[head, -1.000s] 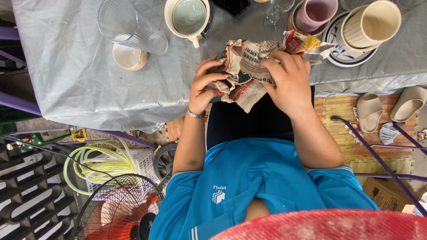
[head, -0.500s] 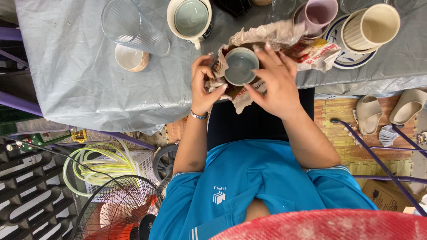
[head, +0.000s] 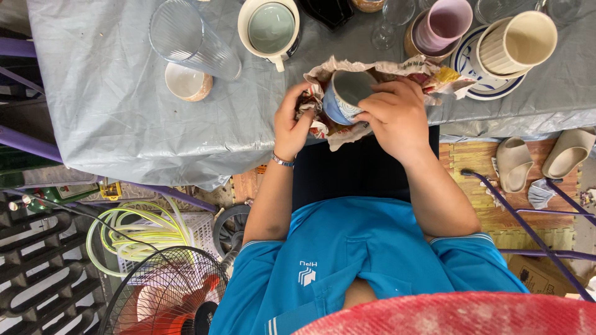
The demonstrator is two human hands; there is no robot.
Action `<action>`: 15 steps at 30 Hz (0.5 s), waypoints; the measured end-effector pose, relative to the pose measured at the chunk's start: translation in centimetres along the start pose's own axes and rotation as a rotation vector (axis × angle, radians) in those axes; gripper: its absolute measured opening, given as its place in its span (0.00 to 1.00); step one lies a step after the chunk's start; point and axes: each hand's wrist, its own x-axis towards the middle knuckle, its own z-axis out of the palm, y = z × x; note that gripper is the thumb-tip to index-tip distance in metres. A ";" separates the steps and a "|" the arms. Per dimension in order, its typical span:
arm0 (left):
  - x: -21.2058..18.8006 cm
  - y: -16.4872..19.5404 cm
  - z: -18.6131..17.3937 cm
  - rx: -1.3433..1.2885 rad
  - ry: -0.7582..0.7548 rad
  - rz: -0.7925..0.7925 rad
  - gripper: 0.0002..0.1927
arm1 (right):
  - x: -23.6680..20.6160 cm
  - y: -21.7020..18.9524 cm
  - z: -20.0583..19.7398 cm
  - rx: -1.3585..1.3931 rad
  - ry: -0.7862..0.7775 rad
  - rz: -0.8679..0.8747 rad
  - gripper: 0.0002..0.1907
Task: The person repeatedly folds newspaper sheets on a table covered with a grey tarp. They smooth the folds and place the folded papers into a nearby white bin. The person handles the newspapers one at a time.
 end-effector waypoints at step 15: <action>1.7 3.0 0.2 0.038 -0.122 0.102 0.21 | 14.2 -0.6 7.8 -0.077 0.204 -0.467 0.05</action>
